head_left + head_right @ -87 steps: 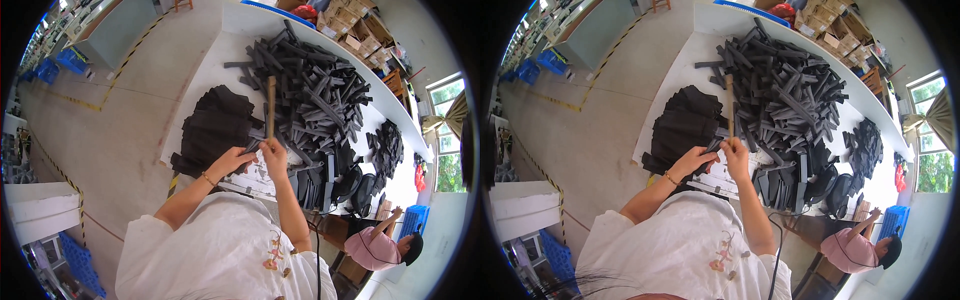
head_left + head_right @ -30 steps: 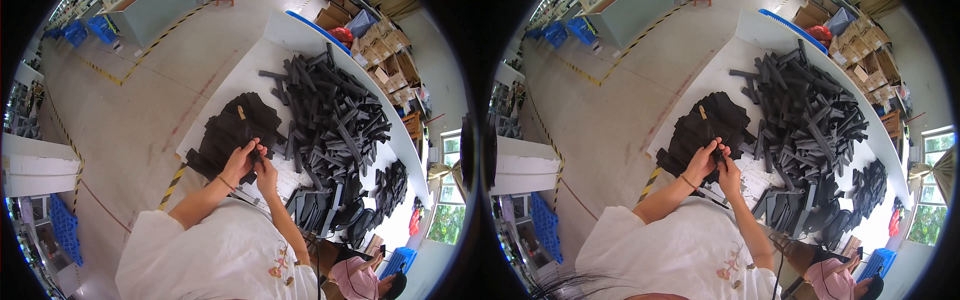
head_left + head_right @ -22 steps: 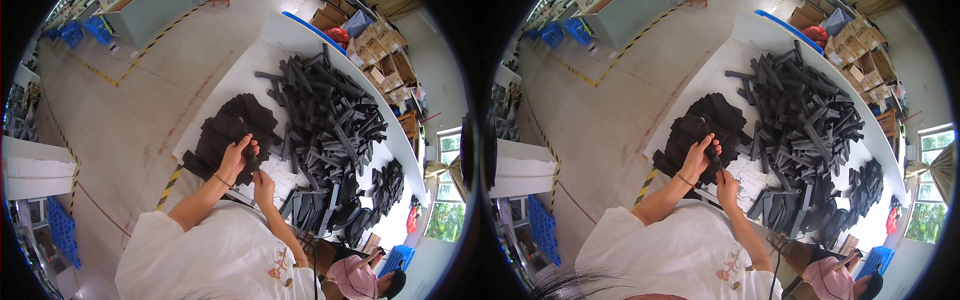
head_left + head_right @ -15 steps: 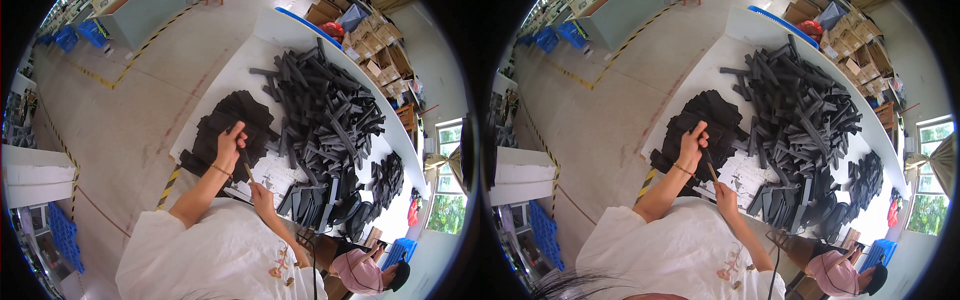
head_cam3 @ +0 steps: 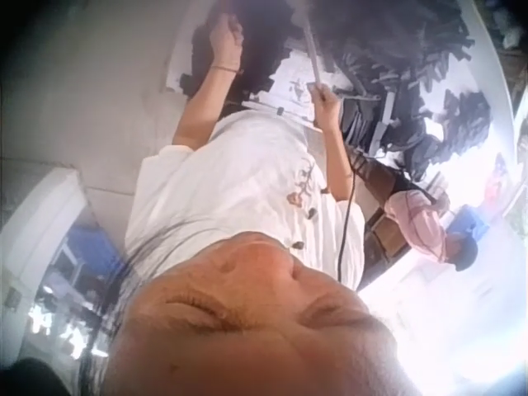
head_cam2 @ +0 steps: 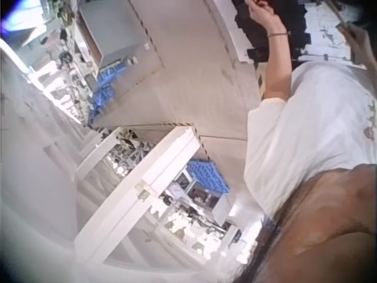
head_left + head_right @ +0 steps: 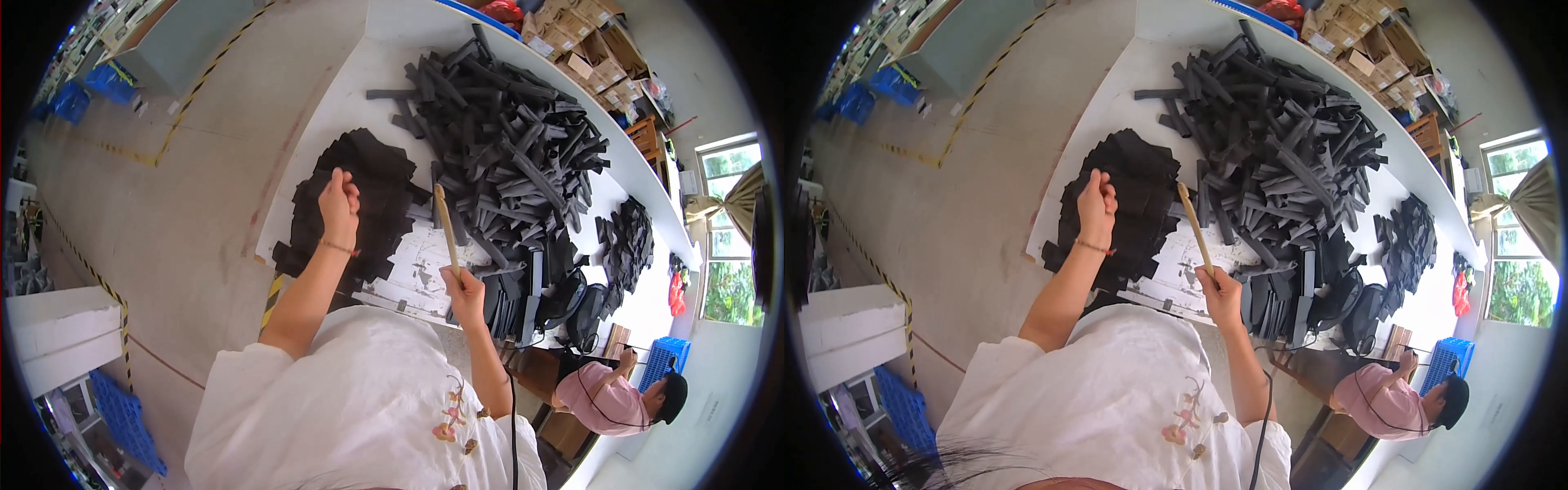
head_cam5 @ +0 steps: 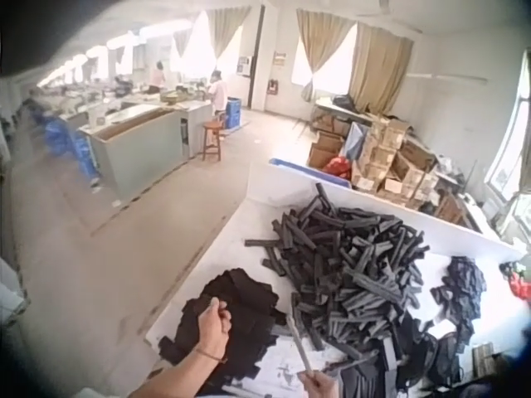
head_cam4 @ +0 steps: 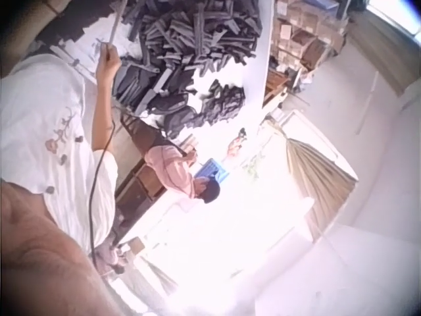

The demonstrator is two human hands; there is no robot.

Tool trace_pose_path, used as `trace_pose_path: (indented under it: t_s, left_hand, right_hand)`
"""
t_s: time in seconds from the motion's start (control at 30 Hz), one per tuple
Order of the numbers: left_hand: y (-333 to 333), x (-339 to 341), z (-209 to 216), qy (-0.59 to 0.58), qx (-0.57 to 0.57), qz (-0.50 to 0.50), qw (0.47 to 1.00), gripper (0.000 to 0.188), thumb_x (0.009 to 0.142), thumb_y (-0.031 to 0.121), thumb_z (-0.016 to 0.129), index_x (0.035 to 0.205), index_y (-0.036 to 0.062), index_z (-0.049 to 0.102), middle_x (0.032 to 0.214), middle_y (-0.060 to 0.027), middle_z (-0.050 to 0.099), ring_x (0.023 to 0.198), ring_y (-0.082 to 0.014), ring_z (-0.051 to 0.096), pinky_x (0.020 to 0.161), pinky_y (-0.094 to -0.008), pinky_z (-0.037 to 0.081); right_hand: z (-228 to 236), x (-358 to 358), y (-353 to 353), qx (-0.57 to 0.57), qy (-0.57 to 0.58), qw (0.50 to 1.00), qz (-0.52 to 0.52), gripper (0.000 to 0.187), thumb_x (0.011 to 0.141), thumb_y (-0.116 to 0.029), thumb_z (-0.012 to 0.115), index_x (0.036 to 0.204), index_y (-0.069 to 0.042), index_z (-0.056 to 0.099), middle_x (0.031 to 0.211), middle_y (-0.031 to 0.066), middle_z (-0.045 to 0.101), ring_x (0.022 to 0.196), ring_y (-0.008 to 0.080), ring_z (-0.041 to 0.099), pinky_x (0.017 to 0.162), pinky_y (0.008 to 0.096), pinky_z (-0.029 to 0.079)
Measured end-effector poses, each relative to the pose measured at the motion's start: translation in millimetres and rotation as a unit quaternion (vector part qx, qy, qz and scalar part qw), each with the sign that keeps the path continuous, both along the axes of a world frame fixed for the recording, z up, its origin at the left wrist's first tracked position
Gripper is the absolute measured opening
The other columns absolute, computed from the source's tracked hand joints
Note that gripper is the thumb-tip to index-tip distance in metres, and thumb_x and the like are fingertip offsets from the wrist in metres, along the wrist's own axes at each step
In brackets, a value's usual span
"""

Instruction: The person is counting and sorting black foam pieces on a workbench using a wooden stick.

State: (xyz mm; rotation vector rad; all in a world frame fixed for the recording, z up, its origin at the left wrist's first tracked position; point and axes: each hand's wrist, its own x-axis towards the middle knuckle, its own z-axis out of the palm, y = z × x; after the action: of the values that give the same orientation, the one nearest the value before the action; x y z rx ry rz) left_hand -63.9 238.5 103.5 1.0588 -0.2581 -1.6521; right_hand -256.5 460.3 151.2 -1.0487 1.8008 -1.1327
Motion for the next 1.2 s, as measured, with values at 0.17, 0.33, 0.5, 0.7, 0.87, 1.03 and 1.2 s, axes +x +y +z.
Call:
trace_pose_path:
  t_s: [0.17,0.33,0.5,0.7,0.87,1.03,1.2]
  left_hand:
    - [25.2,-37.5,16.7,0.004,0.113,-0.144,0.983,0.036,0.093,0.041,0.056,0.090,0.0053,0.061,0.072,-0.0026,0.059,0.062,-0.0133,0.059,0.055,-0.0244,0.046]
    - [35.4,-43.8,-3.2,-0.018,0.029,-0.234,0.972,0.024,0.090,0.028,0.061,0.091,0.0044,0.061,0.077,-0.0050,0.063,0.065,-0.0149,0.062,0.057,-0.0252,0.049]
    - [52.6,-19.6,-7.8,-0.072,0.025,-0.251,0.965,0.019,0.092,0.023,0.060,0.091,0.0049,0.064,0.077,-0.0043,0.065,0.065,-0.0128,0.062,0.055,-0.0224,0.047]
    - [65.2,34.9,8.2,-0.178,0.016,-0.203,0.963,0.018,0.089,0.021,0.061,0.091,0.0040,0.064,0.075,-0.0041,0.063,0.061,-0.0112,0.060,0.053,-0.0210,0.045]
    - [75.1,73.7,4.3,-0.230,0.008,-0.165,0.959,0.017,0.090,0.021,0.060,0.093,0.0045,0.063,0.076,-0.0029,0.063,0.063,-0.0103,0.059,0.055,-0.0211,0.045]
    - [61.1,61.8,41.0,-0.256,-0.023,-0.160,0.953,0.019,0.092,0.022,0.060,0.095,0.0040,0.063,0.080,-0.0024,0.063,0.068,-0.0092,0.059,0.060,-0.0213,0.046]
    - [23.5,-19.8,79.4,-0.225,-0.304,-0.204,0.903,0.041,0.088,0.013,0.065,0.124,0.0035,0.050,0.121,-0.0094,0.057,0.112,-0.0157,0.053,0.097,-0.0269,0.042]
  right_hand:
    - [-6.8,-10.1,6.2,-0.020,0.004,1.000,-0.013,0.014,0.089,-0.013,0.065,0.095,-0.001,0.067,0.059,-0.0052,0.047,0.055,0.0023,0.037,0.048,0.0210,0.030]
    - [-6.8,-28.2,-18.9,-0.041,0.067,0.986,-0.147,0.014,0.087,-0.013,0.066,0.092,-0.001,0.063,0.062,-0.0020,0.049,0.057,0.0053,0.040,0.051,0.0231,0.034]
    - [-46.9,-71.6,-97.2,-0.082,0.127,0.963,-0.222,0.015,0.086,-0.014,0.066,0.089,0.000,0.060,0.066,0.0056,0.054,0.061,0.0119,0.049,0.058,0.0280,0.041]
    - [-63.0,-105.1,-208.8,-0.144,0.227,0.929,-0.253,0.019,0.086,-0.014,0.064,0.094,0.002,0.059,0.074,0.0159,0.061,0.068,0.0320,0.059,0.064,0.0383,0.046]
    - [-79.6,-142.0,-251.5,-0.044,0.357,0.902,-0.240,0.025,0.085,-0.020,0.064,0.095,0.002,0.059,0.082,0.0239,0.063,0.079,0.0413,0.062,0.069,0.0451,0.048]
    - [-67.1,-111.0,-244.5,-0.116,0.241,0.944,-0.193,0.016,0.083,-0.017,0.063,0.083,-0.001,0.064,0.071,0.0161,0.064,0.066,0.0304,0.063,0.062,0.0385,0.048]
    - [16.0,-27.8,-167.6,-0.104,-0.105,0.986,-0.074,0.009,0.087,-0.009,0.066,0.085,-0.001,0.063,0.068,-0.0058,0.053,0.063,0.0024,0.045,0.056,0.0194,0.036]
